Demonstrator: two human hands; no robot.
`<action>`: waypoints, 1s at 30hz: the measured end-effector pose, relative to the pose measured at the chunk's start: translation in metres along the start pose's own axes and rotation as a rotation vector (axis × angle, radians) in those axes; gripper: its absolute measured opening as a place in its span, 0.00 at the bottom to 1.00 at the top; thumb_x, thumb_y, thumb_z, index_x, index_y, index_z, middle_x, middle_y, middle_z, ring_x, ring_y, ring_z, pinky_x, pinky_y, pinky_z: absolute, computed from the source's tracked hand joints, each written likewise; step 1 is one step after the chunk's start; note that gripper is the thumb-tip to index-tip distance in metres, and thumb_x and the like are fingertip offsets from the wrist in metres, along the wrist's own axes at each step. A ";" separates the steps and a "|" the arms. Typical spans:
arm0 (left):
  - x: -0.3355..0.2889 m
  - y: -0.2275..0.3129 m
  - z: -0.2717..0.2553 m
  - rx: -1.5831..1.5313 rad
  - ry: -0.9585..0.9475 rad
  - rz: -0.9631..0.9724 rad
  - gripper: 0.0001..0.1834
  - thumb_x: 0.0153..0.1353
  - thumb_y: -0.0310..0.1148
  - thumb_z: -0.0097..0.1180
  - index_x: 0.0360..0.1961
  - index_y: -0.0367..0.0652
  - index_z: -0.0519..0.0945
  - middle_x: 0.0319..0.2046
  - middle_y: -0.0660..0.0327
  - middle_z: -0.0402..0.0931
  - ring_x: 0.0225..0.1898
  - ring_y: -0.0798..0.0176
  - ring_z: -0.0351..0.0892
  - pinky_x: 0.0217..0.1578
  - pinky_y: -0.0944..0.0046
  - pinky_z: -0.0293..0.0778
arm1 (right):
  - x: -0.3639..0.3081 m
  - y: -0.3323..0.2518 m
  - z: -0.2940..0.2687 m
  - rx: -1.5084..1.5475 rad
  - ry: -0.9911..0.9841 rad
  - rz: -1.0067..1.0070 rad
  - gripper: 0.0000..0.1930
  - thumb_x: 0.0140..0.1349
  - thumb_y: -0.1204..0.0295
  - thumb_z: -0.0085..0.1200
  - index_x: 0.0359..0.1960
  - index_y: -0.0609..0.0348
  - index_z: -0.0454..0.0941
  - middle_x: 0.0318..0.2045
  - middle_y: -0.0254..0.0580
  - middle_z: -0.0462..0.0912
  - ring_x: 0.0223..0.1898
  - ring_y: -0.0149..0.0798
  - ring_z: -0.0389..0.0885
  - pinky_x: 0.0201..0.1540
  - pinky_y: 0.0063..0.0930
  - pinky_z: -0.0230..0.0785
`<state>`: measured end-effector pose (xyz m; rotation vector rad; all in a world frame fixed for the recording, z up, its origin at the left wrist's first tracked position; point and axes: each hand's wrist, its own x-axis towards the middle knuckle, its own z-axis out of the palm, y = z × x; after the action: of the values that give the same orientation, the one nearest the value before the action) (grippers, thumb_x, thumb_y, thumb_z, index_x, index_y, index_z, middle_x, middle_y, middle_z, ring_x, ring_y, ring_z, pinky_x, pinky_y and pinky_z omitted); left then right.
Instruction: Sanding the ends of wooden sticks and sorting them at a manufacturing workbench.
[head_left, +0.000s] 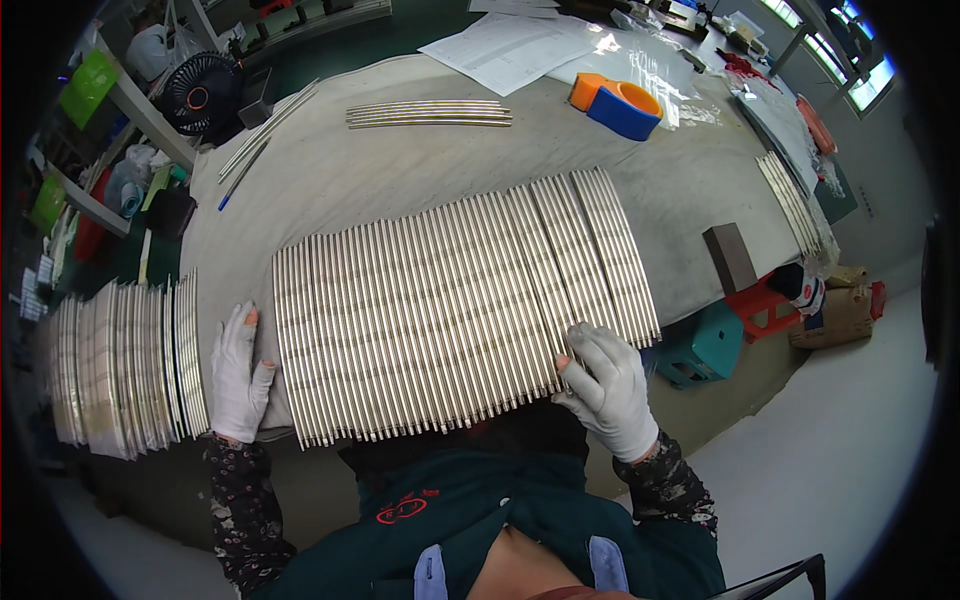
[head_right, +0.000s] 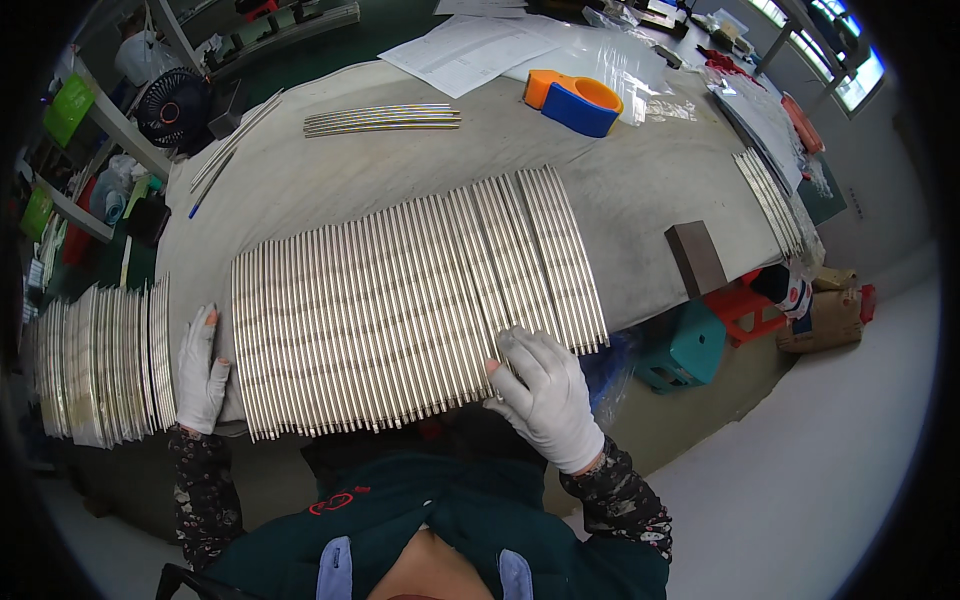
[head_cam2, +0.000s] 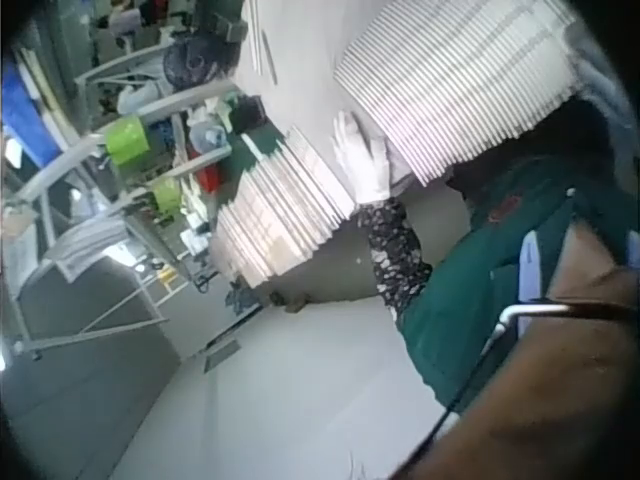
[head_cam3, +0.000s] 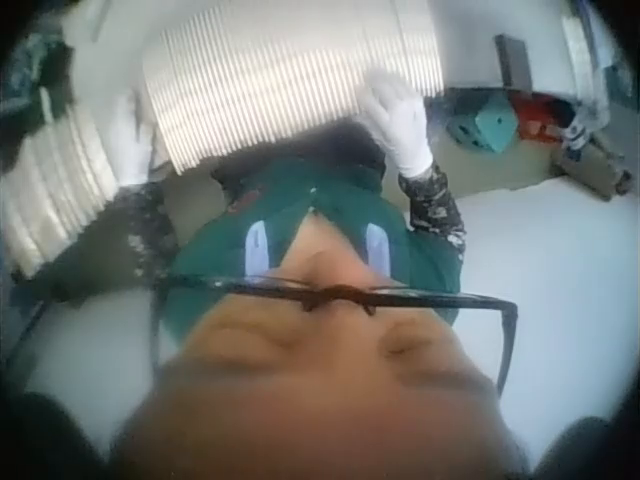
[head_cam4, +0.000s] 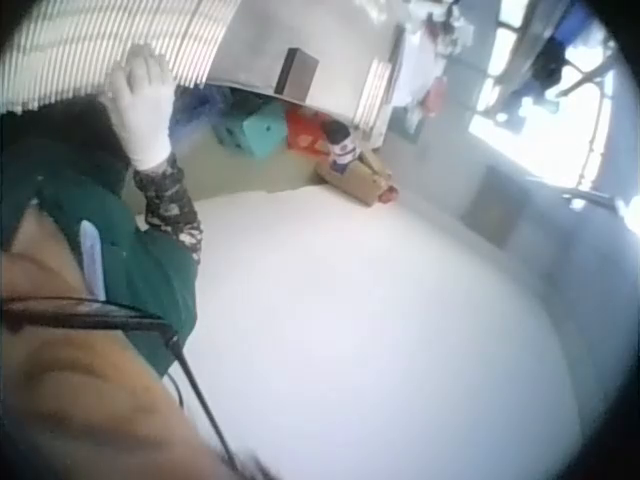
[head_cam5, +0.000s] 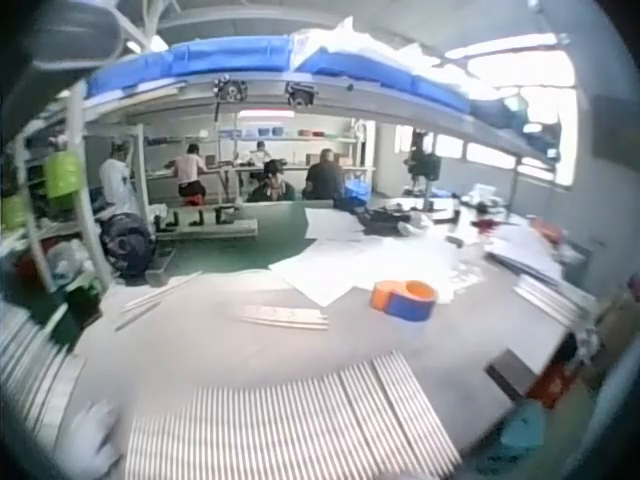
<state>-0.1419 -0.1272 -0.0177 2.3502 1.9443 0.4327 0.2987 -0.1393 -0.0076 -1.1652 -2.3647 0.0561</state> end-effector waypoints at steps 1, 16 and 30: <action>0.000 0.000 -0.001 0.000 0.002 0.004 0.38 0.65 0.58 0.36 0.66 0.41 0.57 0.63 0.50 0.59 0.66 0.46 0.55 0.67 0.48 0.44 | 0.000 -0.002 -0.002 0.040 0.043 -0.011 0.25 0.41 0.66 0.65 0.44 0.57 0.73 0.46 0.47 0.75 0.50 0.50 0.74 0.51 0.43 0.68; 0.042 0.029 -0.014 -0.185 0.161 0.111 0.31 0.65 0.47 0.48 0.62 0.37 0.64 0.58 0.49 0.67 0.61 0.47 0.65 0.62 0.55 0.58 | -0.037 0.003 -0.012 1.044 0.746 0.702 0.09 0.66 0.79 0.44 0.42 0.69 0.75 0.33 0.50 0.83 0.32 0.37 0.83 0.38 0.27 0.77; 0.183 0.268 0.034 -1.504 -0.648 -0.169 0.23 0.68 0.40 0.47 0.58 0.36 0.64 0.35 0.58 0.78 0.24 0.72 0.76 0.20 0.79 0.70 | -0.077 0.021 -0.019 1.416 1.125 0.923 0.10 0.66 0.74 0.45 0.45 0.65 0.73 0.33 0.57 0.81 0.27 0.34 0.78 0.30 0.22 0.70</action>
<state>0.1525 0.0002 0.0417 1.0839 0.8463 0.6525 0.3619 -0.1872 -0.0278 -0.9120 -0.3520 0.9064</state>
